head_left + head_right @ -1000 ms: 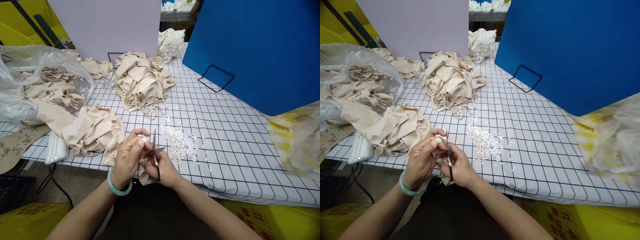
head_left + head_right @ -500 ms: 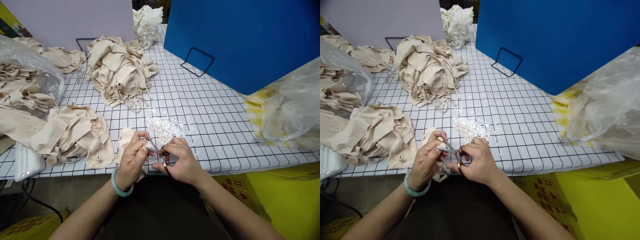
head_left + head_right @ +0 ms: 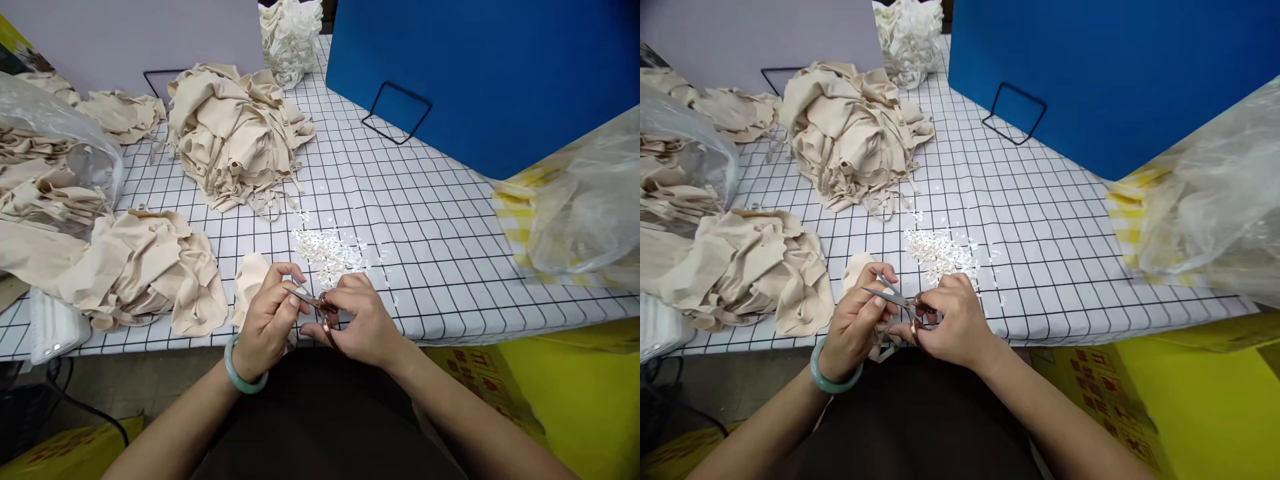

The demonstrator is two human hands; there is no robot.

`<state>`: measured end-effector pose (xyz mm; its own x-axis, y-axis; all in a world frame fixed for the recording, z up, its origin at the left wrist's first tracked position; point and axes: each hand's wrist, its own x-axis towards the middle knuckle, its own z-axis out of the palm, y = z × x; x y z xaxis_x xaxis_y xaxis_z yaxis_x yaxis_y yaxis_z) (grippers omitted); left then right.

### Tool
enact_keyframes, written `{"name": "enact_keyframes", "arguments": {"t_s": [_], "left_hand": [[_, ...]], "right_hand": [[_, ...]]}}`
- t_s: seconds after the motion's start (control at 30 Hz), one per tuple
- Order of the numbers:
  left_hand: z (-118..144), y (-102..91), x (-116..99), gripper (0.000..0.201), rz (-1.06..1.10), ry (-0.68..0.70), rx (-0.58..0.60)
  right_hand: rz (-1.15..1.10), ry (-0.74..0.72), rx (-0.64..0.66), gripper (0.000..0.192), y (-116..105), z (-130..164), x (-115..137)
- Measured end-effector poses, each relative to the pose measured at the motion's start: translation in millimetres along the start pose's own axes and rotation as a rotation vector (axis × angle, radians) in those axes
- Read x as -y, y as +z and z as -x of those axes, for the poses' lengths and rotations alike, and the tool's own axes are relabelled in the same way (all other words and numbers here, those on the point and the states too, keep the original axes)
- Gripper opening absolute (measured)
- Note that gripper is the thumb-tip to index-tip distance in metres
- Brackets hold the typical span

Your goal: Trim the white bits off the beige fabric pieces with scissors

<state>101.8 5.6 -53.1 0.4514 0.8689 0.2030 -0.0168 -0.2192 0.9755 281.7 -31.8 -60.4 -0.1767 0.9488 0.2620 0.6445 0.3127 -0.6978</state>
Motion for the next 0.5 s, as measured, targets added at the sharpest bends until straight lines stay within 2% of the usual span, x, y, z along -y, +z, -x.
{"name": "enact_keyframes", "arguments": {"t_s": [0.23, 0.5], "left_hand": [[-1.2, 2.4, 2.2, 0.031, -0.057, 0.017, 0.03], [-9.7, 15.7, 3.0, 0.029, -0.088, 0.022, 0.15]], "right_hand": [[0.051, 0.006, -0.062, 0.049, 0.8, 7.1, -2.8], [0.168, 0.04, -0.185, 0.05, 3.4, 30.3, -14.0]]}}
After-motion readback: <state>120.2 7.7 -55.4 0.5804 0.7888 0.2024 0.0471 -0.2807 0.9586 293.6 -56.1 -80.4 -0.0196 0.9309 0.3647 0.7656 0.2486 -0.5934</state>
